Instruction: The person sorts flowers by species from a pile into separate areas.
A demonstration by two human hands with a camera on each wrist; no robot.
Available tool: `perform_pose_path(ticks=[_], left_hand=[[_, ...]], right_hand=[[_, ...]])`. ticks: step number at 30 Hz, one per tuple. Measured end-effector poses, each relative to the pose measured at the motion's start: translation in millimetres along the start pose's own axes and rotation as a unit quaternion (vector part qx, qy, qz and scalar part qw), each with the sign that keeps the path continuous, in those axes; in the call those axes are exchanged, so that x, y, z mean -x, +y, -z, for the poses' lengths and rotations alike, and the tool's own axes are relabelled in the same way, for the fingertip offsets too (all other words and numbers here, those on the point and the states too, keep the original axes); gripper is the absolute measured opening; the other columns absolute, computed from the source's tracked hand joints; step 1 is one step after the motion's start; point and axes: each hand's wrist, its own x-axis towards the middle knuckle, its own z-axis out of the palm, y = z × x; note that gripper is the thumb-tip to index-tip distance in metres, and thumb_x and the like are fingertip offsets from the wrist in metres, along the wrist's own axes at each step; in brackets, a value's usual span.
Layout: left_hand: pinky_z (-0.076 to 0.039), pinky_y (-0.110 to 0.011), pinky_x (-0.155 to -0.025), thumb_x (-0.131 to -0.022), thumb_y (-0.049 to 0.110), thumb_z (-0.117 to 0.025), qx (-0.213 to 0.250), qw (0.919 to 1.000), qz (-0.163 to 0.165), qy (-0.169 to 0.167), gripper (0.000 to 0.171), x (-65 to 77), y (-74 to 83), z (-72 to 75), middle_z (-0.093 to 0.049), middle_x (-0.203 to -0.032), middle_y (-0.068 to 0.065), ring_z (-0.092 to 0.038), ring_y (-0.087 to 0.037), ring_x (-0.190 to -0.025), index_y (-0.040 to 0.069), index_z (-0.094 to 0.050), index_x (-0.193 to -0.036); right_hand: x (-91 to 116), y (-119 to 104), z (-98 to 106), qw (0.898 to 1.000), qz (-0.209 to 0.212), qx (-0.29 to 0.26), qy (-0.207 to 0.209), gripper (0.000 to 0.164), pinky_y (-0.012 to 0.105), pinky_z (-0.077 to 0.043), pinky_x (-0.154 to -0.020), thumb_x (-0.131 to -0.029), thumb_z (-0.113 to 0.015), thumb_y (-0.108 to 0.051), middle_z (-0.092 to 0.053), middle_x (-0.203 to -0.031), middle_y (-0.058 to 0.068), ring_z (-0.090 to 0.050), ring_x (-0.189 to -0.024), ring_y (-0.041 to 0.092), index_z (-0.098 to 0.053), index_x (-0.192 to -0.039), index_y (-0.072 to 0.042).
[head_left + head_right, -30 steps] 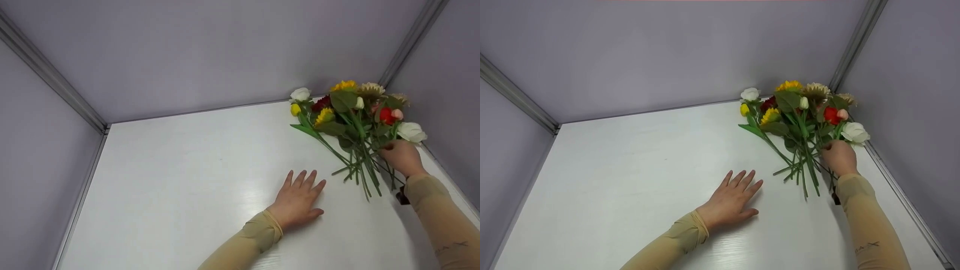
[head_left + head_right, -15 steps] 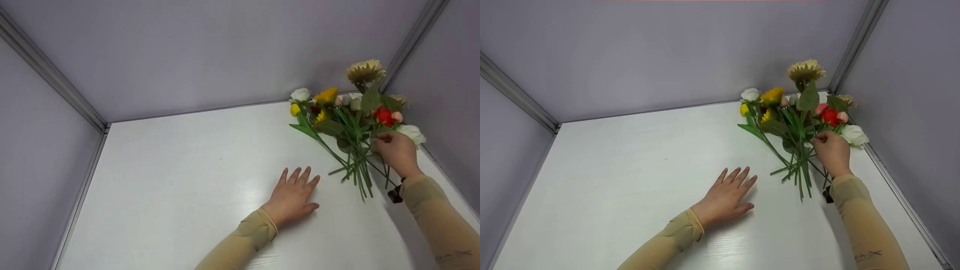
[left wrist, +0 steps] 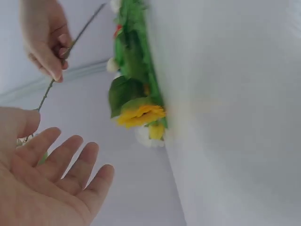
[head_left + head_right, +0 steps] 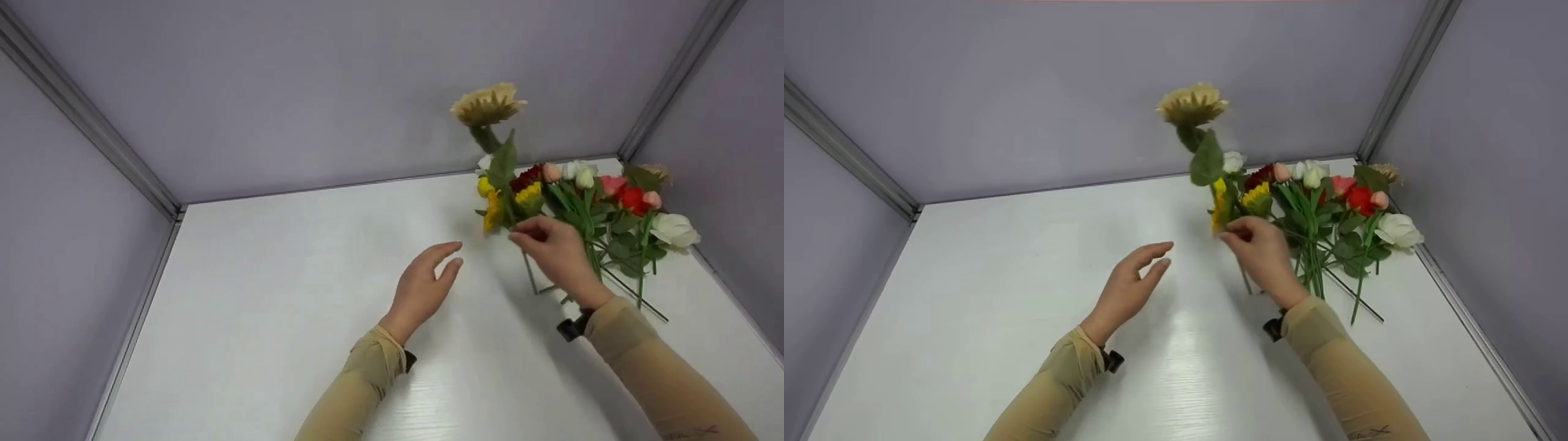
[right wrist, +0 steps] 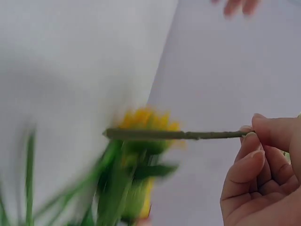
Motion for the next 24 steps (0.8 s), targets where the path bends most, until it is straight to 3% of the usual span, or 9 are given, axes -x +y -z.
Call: perform_pose_path(ticks=[2, 4, 7, 14, 21, 24], left_hand=[[-0.045, -0.035, -0.108, -0.106, 0.037, -0.058, 0.08, 0.9962, 0.014, 0.03, 0.04, -2.6, -2.4, 10.6, -0.062, -0.138, 0.007, -0.057, -0.011, -0.128, 0.017, -0.064, -0.14], [-0.048, -0.035, -0.105, -0.105, 0.036, -0.061, 0.148, 0.9875, 0.021, 0.052, 0.04, -3.7, -5.5, 19.7, -0.065, -0.134, 0.008, -0.06, -0.01, -0.122, 0.016, -0.065, -0.139], [-0.051, -0.036, -0.101, -0.102, 0.032, -0.067, 0.216, 0.9726, 0.025, 0.083, 0.037, -3.2, -12.9, 29.6, -0.07, -0.126, 0.005, -0.065, -0.012, -0.115, 0.013, -0.068, -0.133], [-0.055, -0.037, -0.089, -0.094, 0.024, -0.078, 0.267, 0.9509, 0.061, 0.145, 0.024, 3.5, -35.3, 32.9, -0.073, -0.105, -0.002, -0.068, -0.021, -0.099, 0.011, -0.074, -0.113], [-0.057, -0.036, -0.089, -0.095, 0.014, -0.075, 0.328, 0.9312, 0.074, 0.141, 0.026, 11.6, -45.7, 33.9, -0.072, -0.11, -0.011, -0.069, -0.024, -0.096, -0.002, -0.07, -0.116], [-0.058, -0.037, -0.088, -0.095, 0.013, -0.075, 0.345, 0.9265, 0.073, 0.132, 0.029, 11.8, -47.5, 36.3, -0.071, -0.113, -0.012, -0.07, -0.025, -0.095, -0.005, -0.068, -0.117]], right_hand=[[2, -12, -28, 0.999, 0.018, -0.03, -0.02, 0.025, 0.029, -0.055, -0.065, -0.097, -0.074, -0.032, -0.071, -0.095, 0.007, -0.064, -0.081, 0.025, -0.075, -0.109, -0.01], [6, -21, -54, 0.997, 0.027, -0.057, -0.037, 0.02, 0.029, -0.055, -0.066, -0.096, -0.076, -0.028, -0.072, -0.093, 0.004, -0.065, -0.08, 0.024, -0.076, -0.107, -0.011], [13, -30, -87, 0.995, 0.031, -0.079, -0.056, 0.016, 0.029, -0.053, -0.066, -0.094, -0.078, -0.024, -0.072, -0.091, 0.001, -0.064, -0.078, 0.022, -0.077, -0.103, -0.012], [25, -33, -131, 0.991, 0.028, -0.1, -0.079, 0.008, 0.029, -0.053, -0.065, -0.092, -0.08, -0.021, -0.072, -0.086, -0.003, -0.064, -0.076, 0.019, -0.077, -0.097, -0.015], [33, -32, -149, 0.986, 0.004, -0.13, -0.1, 0.012, 0.027, -0.052, -0.064, -0.09, -0.082, -0.023, -0.071, -0.084, -0.001, -0.063, -0.075, 0.019, -0.076, -0.097, -0.015], [34, -32, -151, 0.982, -0.011, -0.149, -0.113, 0.015, 0.027, -0.052, -0.062, -0.089, -0.083, -0.024, -0.071, -0.084, 0.001, -0.063, -0.075, 0.021, -0.076, -0.098, -0.014]])
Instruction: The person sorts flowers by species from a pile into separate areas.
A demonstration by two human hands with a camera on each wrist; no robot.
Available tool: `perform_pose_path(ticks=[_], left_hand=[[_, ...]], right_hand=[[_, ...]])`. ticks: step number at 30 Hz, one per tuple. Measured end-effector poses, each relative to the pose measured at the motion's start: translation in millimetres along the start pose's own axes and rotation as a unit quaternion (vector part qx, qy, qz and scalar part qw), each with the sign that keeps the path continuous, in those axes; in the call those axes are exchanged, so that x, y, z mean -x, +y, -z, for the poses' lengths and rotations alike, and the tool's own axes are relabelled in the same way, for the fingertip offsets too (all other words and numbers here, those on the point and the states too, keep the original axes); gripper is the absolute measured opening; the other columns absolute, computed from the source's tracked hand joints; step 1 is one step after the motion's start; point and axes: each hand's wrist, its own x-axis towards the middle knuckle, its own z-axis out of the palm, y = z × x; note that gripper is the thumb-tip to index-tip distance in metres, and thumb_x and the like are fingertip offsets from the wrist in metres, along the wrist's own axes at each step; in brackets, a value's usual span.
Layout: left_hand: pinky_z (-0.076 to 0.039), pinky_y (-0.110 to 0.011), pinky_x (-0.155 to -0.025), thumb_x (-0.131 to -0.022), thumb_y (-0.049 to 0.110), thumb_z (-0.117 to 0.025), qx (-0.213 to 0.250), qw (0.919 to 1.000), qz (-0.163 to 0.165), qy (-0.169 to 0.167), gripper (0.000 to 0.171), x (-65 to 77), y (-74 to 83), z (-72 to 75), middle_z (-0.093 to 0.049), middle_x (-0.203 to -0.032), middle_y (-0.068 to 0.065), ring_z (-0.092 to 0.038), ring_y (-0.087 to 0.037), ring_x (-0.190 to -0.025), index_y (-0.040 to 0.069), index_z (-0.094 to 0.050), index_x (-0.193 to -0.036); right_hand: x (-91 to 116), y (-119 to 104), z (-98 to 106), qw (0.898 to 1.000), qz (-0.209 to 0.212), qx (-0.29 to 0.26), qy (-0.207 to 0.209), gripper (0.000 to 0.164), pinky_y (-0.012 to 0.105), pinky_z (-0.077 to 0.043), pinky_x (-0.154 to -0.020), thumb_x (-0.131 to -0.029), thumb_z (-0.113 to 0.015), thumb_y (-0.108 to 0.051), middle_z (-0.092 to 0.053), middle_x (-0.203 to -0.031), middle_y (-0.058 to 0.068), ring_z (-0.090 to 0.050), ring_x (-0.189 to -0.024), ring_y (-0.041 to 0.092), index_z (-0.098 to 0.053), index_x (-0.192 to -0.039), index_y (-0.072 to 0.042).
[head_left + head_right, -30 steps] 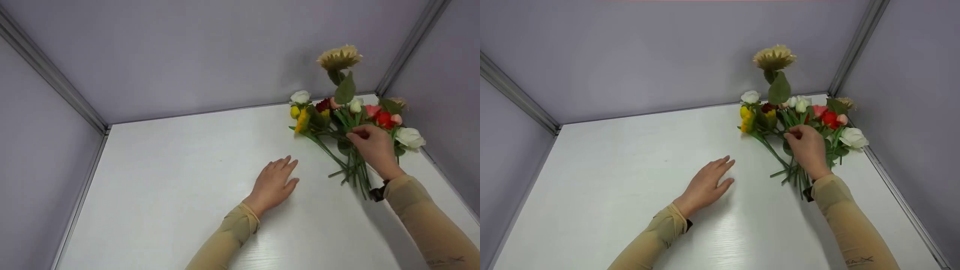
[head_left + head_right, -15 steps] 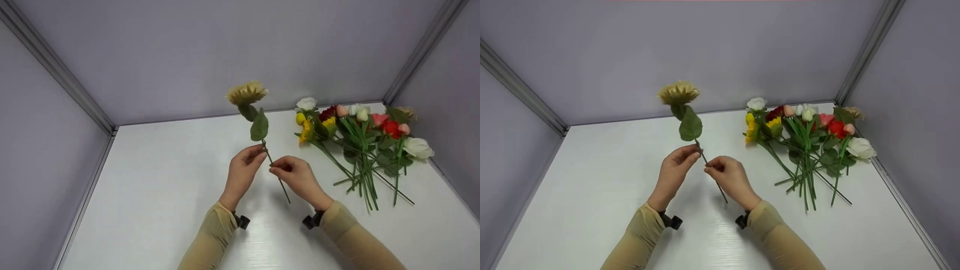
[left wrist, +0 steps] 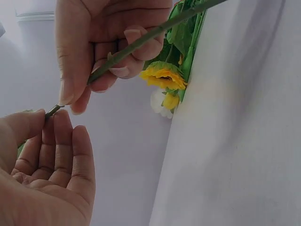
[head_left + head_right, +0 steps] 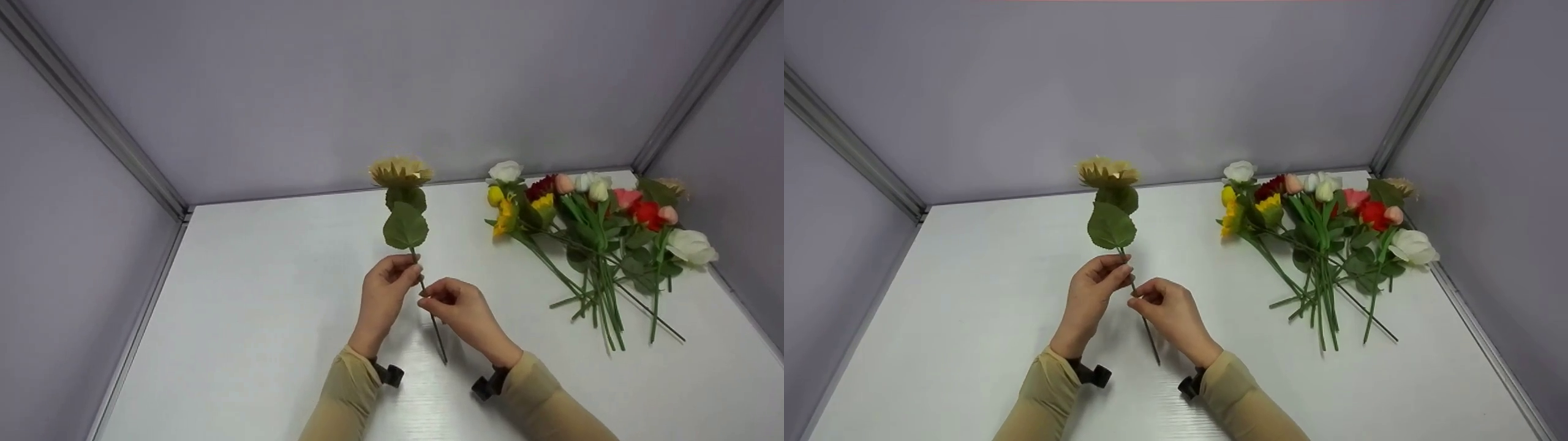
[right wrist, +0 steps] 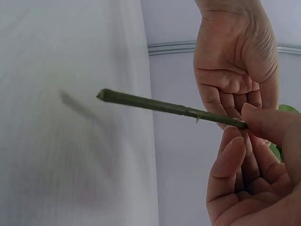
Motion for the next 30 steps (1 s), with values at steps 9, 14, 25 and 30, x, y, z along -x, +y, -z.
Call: perform_pose_path(ticks=[9, 14, 25, 30], left_hand=[[-0.061, -0.041, -0.082, -0.096, 0.013, -0.074, 0.005, 1.0, 0.008, 0.001, 0.026, 0.6, 5.3, 8.4, -0.07, -0.105, -0.014, -0.069, -0.026, -0.093, -0.001, -0.069, -0.117], [-0.061, -0.04, -0.082, -0.096, 0.013, -0.074, 0.01, 0.9995, 0.029, 0.002, 0.028, 1.1, 4.8, 8.8, -0.07, -0.104, -0.015, -0.069, -0.026, -0.093, -0.002, -0.07, -0.119], [-0.061, -0.037, -0.08, -0.095, 0.01, -0.075, -0.084, 0.9942, 0.067, 0.0, 0.022, -4.8, 19.6, 48.2, -0.071, -0.104, -0.015, -0.071, -0.025, -0.091, -0.001, -0.071, -0.113], [-0.061, -0.034, -0.08, -0.098, 0.008, -0.07, -0.207, 0.9731, 0.095, 0.032, 0.021, -9.7, 38.5, 114.8, -0.07, -0.109, -0.016, -0.069, -0.025, -0.094, -0.001, -0.071, -0.117]], right_hand=[[3, 5, -4, 0.995, -0.043, -0.064, -0.06, 0.02, 0.036, -0.06, -0.071, -0.091, -0.08, -0.019, -0.073, -0.092, 0.01, -0.069, -0.08, 0.025, -0.074, -0.102, -0.004], [4, 8, -7, 0.992, -0.053, -0.093, -0.073, 0.02, 0.038, -0.061, -0.073, -0.091, -0.08, -0.017, -0.074, -0.092, 0.012, -0.071, -0.081, 0.024, -0.073, -0.101, -0.001], [-3, 2, -20, 0.995, -0.019, -0.029, -0.094, 0.027, 0.036, -0.06, -0.076, -0.097, -0.073, -0.029, -0.073, -0.098, 0.008, -0.07, -0.084, 0.021, -0.073, -0.111, -0.006], [-14, -13, -26, 0.986, 0.067, 0.114, -0.103, 0.039, 0.038, -0.055, -0.089, -0.102, -0.064, -0.042, -0.07, -0.115, -0.001, -0.067, -0.103, 0.017, -0.069, -0.126, -0.012]])
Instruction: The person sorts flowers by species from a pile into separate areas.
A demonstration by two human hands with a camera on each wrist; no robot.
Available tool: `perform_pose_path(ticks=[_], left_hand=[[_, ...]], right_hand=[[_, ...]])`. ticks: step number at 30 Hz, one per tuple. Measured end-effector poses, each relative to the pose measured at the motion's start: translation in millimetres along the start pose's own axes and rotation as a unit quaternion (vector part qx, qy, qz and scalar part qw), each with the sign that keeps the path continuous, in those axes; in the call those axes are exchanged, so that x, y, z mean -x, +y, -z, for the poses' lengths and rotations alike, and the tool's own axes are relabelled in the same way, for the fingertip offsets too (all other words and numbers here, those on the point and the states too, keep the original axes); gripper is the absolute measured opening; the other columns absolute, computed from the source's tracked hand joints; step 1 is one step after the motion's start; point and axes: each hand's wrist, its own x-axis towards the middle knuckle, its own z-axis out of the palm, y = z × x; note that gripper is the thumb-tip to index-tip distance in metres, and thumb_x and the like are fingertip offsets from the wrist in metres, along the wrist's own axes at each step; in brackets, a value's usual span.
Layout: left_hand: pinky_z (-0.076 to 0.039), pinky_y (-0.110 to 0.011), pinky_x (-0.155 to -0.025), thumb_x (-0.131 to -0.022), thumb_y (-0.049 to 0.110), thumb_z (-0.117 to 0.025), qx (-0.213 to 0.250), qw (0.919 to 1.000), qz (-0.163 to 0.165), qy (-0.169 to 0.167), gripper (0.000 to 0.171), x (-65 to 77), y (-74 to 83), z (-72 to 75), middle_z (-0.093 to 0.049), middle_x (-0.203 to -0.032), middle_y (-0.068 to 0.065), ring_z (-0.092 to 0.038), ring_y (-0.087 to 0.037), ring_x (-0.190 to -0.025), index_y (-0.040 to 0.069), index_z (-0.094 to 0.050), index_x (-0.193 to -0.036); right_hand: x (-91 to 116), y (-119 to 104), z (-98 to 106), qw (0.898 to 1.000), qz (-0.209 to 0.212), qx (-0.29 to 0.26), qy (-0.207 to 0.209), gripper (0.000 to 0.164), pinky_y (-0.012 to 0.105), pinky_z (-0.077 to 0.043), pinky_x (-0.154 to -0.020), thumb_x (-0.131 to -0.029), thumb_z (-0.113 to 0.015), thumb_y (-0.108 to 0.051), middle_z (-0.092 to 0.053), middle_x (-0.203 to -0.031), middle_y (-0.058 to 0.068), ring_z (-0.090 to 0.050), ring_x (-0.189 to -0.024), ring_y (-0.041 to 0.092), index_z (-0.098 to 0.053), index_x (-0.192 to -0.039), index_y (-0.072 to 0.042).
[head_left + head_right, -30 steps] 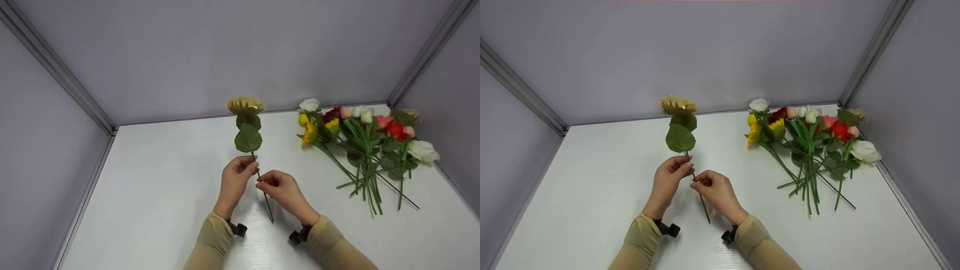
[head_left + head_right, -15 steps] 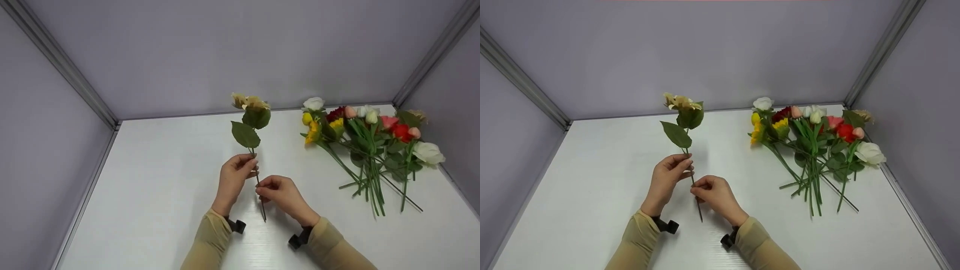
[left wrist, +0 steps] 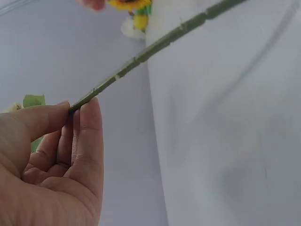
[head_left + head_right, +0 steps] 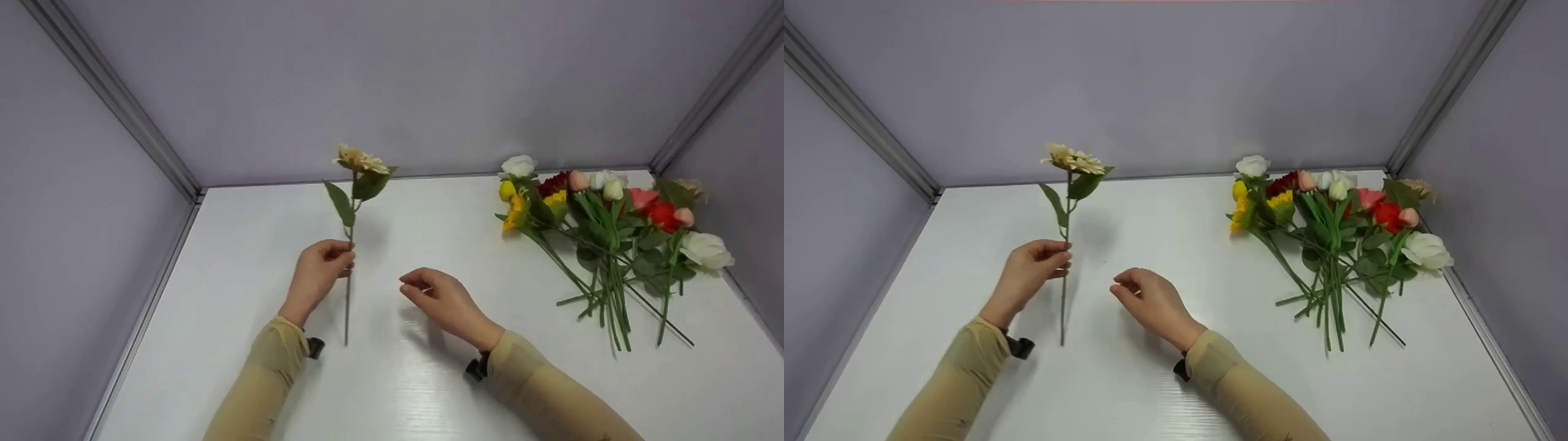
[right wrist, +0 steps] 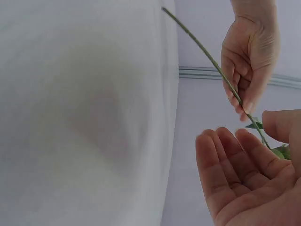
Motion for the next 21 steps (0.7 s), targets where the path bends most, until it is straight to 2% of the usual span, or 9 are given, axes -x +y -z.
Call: perform_pose_path(ticks=[2, 4, 7, 11, 15, 18, 21], left_hand=[[-0.06, -0.032, -0.082, -0.1, 0.008, -0.067, -0.055, 0.9982, 0.019, 0.012, 0.024, -4.2, -5.8, 29.9, -0.069, -0.113, -0.017, -0.068, -0.025, -0.097, -0.002, -0.069, -0.122], [-0.059, -0.031, -0.082, -0.102, 0.009, -0.064, -0.11, 0.9929, 0.038, 0.024, 0.028, -7.7, -12.4, 59.3, -0.068, -0.116, -0.019, -0.068, -0.025, -0.099, -0.004, -0.067, -0.126], [-0.058, -0.029, -0.079, -0.104, 0.011, -0.06, -0.192, 0.9783, 0.06, 0.05, 0.031, -11.2, -23.0, 99.9, -0.067, -0.118, -0.022, -0.068, -0.026, -0.099, -0.005, -0.064, -0.13], [-0.056, -0.032, -0.076, -0.104, 0.01, -0.057, -0.27, 0.9553, 0.081, 0.09, 0.033, -12.0, -36.8, 143.3, -0.068, -0.118, -0.025, -0.069, -0.031, -0.099, -0.008, -0.064, -0.131], [-0.055, -0.043, -0.08, -0.103, 0.009, -0.056, -0.321, 0.9339, 0.091, 0.127, 0.031, -11.5, -49.9, 171.8, -0.068, -0.117, -0.028, -0.067, -0.038, -0.101, -0.01, -0.066, -0.126], [-0.053, -0.05, -0.084, -0.101, 0.007, -0.056, -0.34, 0.9235, 0.093, 0.151, 0.029, -10.8, -59.7, 184.0, -0.068, -0.117, -0.028, -0.065, -0.042, -0.103, -0.01, -0.068, -0.122], [-0.051, -0.055, -0.089, -0.101, 0.006, -0.055, -0.345, 0.9186, 0.092, 0.168, 0.028, -13.6, -69.0, 187.6, -0.068, -0.116, -0.028, -0.063, -0.045, -0.106, -0.009, -0.069, -0.119]], right_hand=[[-8, -7, -2, 0.996, 0.042, 0.078, -0.006, 0.044, 0.039, -0.052, -0.098, -0.103, -0.062, -0.044, -0.067, -0.125, -0.001, -0.063, -0.116, 0.018, -0.065, -0.134, -0.013], [-17, -14, -5, 0.983, 0.089, 0.157, -0.017, 0.05, 0.041, -0.047, -0.106, -0.103, -0.06, -0.045, -0.063, -0.136, 0.003, -0.056, -0.128, 0.021, -0.059, -0.141, -0.012], [-30, -25, -16, 0.953, 0.143, 0.265, -0.042, 0.061, 0.044, -0.032, -0.118, -0.104, -0.055, -0.05, -0.052, -0.151, 0.007, -0.042, -0.143, 0.027, -0.049, -0.152, -0.013], [-42, -39, -36, 0.913, 0.179, 0.358, -0.082, 0.07, 0.048, -0.015, -0.125, -0.105, -0.045, -0.058, -0.036, -0.163, 0.01, -0.024, -0.153, 0.031, -0.035, -0.161, -0.017], [-46, -49, -57, 0.889, 0.199, 0.398, -0.108, 0.073, 0.049, -0.008, -0.125, -0.105, -0.038, -0.062, -0.026, -0.167, 0.009, -0.014, -0.156, 0.03, -0.028, -0.164, -0.021], [-47, -53, -69, 0.881, 0.204, 0.408, -0.123, 0.073, 0.049, -0.006, -0.125, -0.105, -0.038, -0.063, -0.022, -0.169, 0.008, -0.01, -0.156, 0.03, -0.026, -0.164, -0.023], [-47, -52, -76, 0.88, 0.196, 0.41, -0.135, 0.072, 0.048, -0.004, -0.125, -0.105, -0.038, -0.063, -0.021, -0.169, 0.007, -0.008, -0.157, 0.029, -0.025, -0.164, -0.024]])
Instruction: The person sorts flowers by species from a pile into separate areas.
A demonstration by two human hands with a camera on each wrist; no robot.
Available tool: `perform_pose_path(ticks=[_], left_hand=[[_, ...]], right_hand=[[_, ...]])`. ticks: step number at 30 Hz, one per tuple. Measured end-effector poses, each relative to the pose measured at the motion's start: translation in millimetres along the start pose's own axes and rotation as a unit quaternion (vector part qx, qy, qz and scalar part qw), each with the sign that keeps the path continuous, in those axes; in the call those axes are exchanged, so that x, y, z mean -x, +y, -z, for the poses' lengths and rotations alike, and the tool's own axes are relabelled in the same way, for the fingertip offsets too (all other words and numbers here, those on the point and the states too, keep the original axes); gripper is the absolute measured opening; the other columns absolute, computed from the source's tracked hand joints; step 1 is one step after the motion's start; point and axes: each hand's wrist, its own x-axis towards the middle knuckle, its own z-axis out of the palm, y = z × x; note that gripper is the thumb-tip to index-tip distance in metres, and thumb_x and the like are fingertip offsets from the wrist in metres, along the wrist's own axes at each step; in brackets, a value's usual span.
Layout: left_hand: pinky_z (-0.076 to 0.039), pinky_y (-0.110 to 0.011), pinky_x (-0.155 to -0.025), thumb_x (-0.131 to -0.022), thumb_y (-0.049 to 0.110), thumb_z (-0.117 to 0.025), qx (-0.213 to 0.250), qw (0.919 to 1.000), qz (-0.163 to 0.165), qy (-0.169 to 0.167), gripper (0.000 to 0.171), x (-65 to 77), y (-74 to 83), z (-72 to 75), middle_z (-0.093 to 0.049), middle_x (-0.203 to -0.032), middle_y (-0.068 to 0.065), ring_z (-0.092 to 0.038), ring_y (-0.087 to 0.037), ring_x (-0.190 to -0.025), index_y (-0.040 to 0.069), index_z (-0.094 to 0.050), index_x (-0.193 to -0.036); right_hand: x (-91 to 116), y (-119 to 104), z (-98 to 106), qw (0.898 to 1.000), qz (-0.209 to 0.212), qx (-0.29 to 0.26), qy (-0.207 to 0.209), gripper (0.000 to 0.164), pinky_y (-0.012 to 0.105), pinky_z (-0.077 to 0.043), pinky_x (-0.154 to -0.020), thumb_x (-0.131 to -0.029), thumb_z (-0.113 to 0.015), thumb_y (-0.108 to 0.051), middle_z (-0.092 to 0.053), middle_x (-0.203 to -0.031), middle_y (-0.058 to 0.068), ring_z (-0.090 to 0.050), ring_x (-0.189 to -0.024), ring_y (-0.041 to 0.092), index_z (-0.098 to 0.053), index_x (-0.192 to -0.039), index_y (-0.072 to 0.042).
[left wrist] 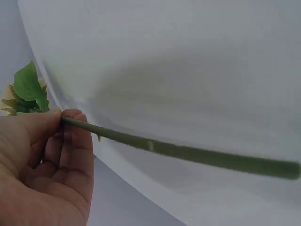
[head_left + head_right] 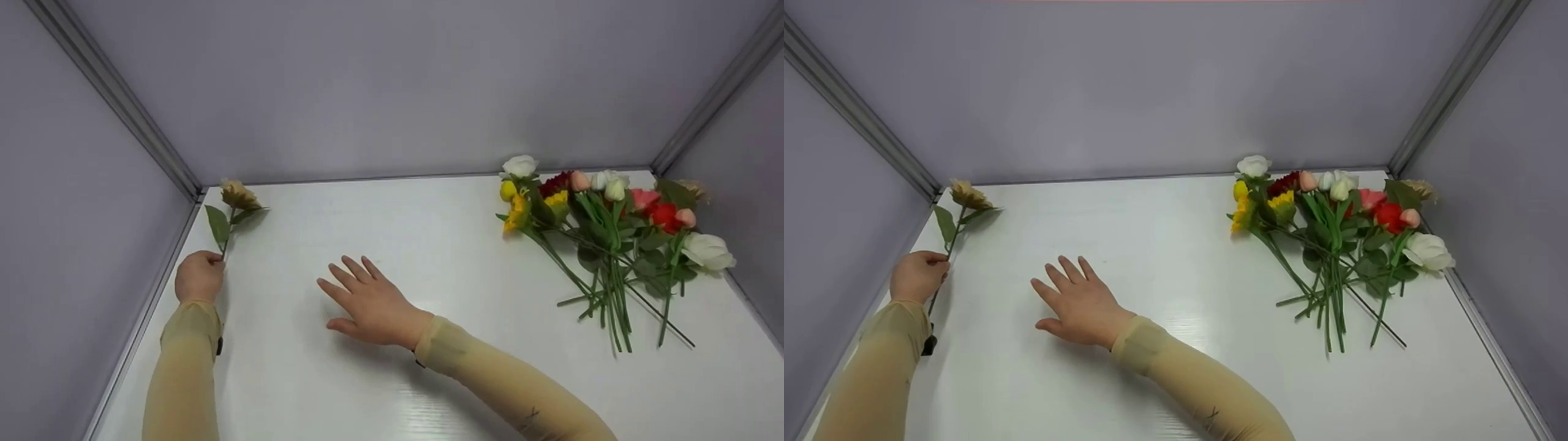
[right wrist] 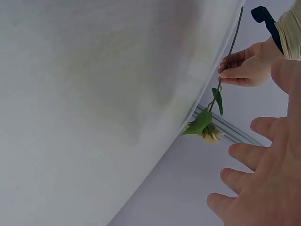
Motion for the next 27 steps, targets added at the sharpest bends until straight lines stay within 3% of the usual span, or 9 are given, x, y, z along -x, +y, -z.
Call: perform_pose_path(ticks=[5, 11, 19, 23, 27], left_hand=[[-0.049, -0.058, -0.092, -0.1, 0.006, -0.051, -0.007, 0.9996, 0.009, 0.025, 0.028, -2.4, -9.7, -9.4, -0.067, -0.115, -0.029, -0.061, -0.048, -0.11, -0.009, -0.069, -0.116], [-0.05, -0.06, -0.088, -0.101, 0.006, -0.052, -0.041, 0.9988, 0.013, 0.023, 0.026, -8.6, -15.4, -12.2, -0.067, -0.116, -0.03, -0.062, -0.049, -0.108, -0.008, -0.068, -0.114], [-0.05, -0.061, -0.09, -0.101, 0.006, -0.052, -0.037, 0.9988, 0.008, 0.03, 0.027, -5.0, -16.0, -13.3, -0.067, -0.115, -0.031, -0.062, -0.05, -0.108, -0.01, -0.069, -0.115], [-0.049, -0.061, -0.092, -0.102, 0.013, -0.055, -0.031, 0.999, 0.022, 0.022, 0.035, -4.0, -16.1, -12.7, -0.063, -0.121, -0.034, -0.06, -0.052, -0.111, -0.011, -0.064, -0.125], [-0.043, -0.065, -0.1, -0.101, 0.021, -0.061, -0.043, 0.9982, 0.021, 0.035, 0.054, -5.3, -11.9, -11.4, -0.048, -0.136, -0.039, -0.048, -0.057, -0.124, -0.011, -0.049, -0.143]], right_hand=[[3, 0, -5, 1.0, -0.004, -0.01, -0.017, 0.071, 0.048, -0.004, -0.125, -0.105, -0.038, -0.062, -0.022, -0.169, 0.008, -0.007, -0.157, 0.029, -0.026, -0.164, -0.024], [6, 3, -5, 1.0, -0.007, -0.008, -0.022, 0.07, 0.048, -0.006, -0.125, -0.106, -0.038, -0.061, -0.023, -0.168, 0.009, -0.008, -0.156, 0.03, -0.027, -0.164, -0.023], [12, 12, -9, 1.0, -0.012, -0.002, -0.019, 0.069, 0.049, -0.007, -0.125, -0.107, -0.035, -0.061, -0.024, -0.168, 0.009, -0.009, -0.156, 0.031, -0.027, -0.164, -0.023], [21, 24, -6, 1.0, -0.02, -0.008, -0.013, 0.069, 0.049, -0.008, -0.125, -0.107, -0.036, -0.059, -0.025, -0.167, 0.01, -0.01, -0.156, 0.032, -0.027, -0.164, -0.021], [36, 44, -2, 0.999, -0.039, -0.019, 0.001, 0.069, 0.05, -0.008, -0.125, -0.107, -0.038, -0.058, -0.025, -0.167, 0.01, -0.01, -0.156, 0.032, -0.027, -0.164, -0.02]])
